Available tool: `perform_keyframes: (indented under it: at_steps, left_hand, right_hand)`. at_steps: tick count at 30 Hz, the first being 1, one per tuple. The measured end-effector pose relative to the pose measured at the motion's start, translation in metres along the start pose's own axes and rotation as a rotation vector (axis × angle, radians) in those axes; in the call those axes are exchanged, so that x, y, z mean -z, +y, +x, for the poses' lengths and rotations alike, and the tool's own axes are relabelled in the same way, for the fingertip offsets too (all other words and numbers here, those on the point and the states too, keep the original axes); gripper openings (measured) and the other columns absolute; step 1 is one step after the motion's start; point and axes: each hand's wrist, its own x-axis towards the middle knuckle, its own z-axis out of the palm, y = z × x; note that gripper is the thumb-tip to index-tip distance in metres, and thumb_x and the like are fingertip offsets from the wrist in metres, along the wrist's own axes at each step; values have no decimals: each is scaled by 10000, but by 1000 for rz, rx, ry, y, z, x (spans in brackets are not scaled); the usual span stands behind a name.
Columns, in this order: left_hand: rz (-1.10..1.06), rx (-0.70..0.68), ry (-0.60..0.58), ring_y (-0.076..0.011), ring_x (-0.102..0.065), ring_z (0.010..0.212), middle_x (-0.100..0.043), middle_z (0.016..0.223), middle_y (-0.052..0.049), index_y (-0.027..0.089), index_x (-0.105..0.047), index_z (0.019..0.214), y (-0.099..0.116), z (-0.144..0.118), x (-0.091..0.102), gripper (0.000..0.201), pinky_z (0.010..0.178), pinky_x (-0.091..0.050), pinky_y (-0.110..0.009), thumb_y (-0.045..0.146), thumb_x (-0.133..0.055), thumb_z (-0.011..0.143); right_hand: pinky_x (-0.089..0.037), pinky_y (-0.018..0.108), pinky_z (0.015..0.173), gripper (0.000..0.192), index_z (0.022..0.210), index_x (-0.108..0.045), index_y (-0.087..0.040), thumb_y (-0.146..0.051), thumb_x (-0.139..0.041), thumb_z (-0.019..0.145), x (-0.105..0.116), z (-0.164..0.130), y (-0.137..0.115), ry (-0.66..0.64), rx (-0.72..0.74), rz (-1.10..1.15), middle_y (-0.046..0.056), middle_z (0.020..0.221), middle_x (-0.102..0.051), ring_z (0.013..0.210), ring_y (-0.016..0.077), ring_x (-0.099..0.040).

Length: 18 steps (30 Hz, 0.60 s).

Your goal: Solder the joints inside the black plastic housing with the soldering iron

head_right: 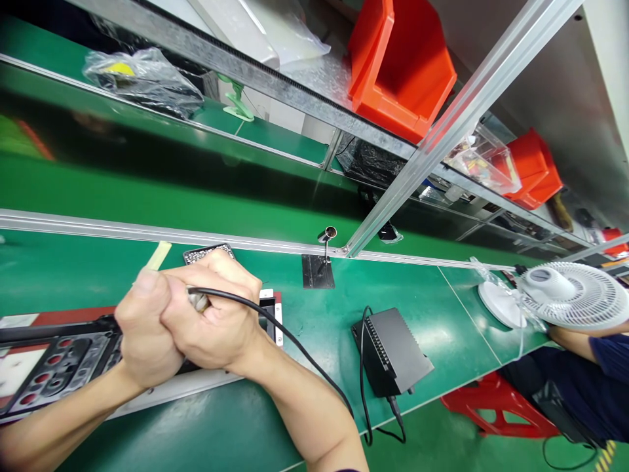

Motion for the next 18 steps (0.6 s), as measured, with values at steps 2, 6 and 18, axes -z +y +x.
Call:
perform_keyframes:
  at_steps: [2, 6, 18]
  left_hand:
    - [23, -36, -24, -401, -822, 939, -838, 854, -144, 272, -834, 666, 3, 2, -1, 872, 889, -751, -556, 846, -475, 1215]
    - [46, -34, -8, -368, -801, 849, -838, 831, -134, 272, -808, 644, 2, 1, -1, 863, 805, -732, -524, 833, -488, 1217]
    - [17, -39, 17, -325, -747, 696, -764, 707, -99, 271, -739, 670, -1, 0, -1, 838, 614, -650, -488, 852, -500, 1225]
  right_hand:
    - [-777, 380, 886, 289, 1037, -932, -303, -394, -746, 1240, 0, 0, 0, 13, 21, 26, 39, 986, -905, 945, 219, -854]
    - [-795, 388, 919, 265, 1041, -941, -319, -402, -773, 1228, -1, -1, 2, -17, -12, -16, 37, 1022, -925, 981, 231, -871]
    - [-739, 363, 876, 244, 1053, -903, -280, -301, -739, 1232, -2, -1, 1, 28, 77, 30, 35, 995, -890, 930, 210, -818]
